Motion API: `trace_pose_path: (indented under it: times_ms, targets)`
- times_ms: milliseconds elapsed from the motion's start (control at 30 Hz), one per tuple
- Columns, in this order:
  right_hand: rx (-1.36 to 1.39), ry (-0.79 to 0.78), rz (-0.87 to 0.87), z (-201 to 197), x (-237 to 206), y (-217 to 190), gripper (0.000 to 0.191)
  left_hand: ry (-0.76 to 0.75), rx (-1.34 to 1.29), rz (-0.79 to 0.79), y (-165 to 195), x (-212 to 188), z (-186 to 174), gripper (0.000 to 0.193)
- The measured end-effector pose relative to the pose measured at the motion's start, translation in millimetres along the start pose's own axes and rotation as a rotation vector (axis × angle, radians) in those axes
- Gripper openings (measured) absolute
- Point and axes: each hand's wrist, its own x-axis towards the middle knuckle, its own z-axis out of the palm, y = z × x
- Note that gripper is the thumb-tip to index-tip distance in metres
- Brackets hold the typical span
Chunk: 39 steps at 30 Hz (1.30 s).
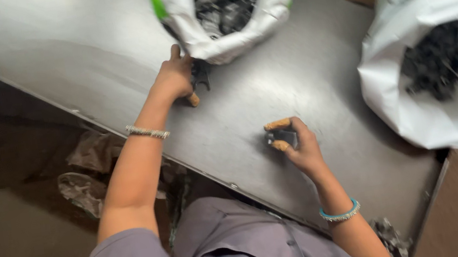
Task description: The person stands at a metal table handling dark metal castings one at a time, turning and rubbing each piece with their fingers, then placing pieces into white bags on the table and moving some pieces aside. They continue handling and bagging castings throughout the clip.
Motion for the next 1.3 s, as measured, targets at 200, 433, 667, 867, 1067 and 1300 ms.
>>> trace_pose_path:
  times_ms: [200, 433, 667, 867, 1067, 1300]
  targets:
    - [0.739, 0.026, -0.018, -33, -37, 35, 0.044, 0.094, -0.19, 0.137, 66, -22, 66, 0.08]
    - [1.199, 0.134, 0.077, -58, -52, 50, 0.048, 0.007, -0.392, 0.242, 159, -70, 87, 0.092]
    - [1.071, 0.145, -0.009, -66, -64, 65, 0.05, 0.261, -0.634, 0.403, 186, -122, 92, 0.068]
    - [1.073, 0.114, -0.021, -61, -73, 80, 0.051, 0.041, -1.318, 0.258, 195, -132, 110, 0.047]
    - [1.125, 0.133, -0.016, -57, -79, 92, 0.05, 0.129, -1.231, 0.294, 189, -135, 125, 0.03]
    - [1.283, 0.133, -0.006, -56, -79, 92, 0.058, 0.044, -1.509, 0.331, 195, -143, 132, 0.036]
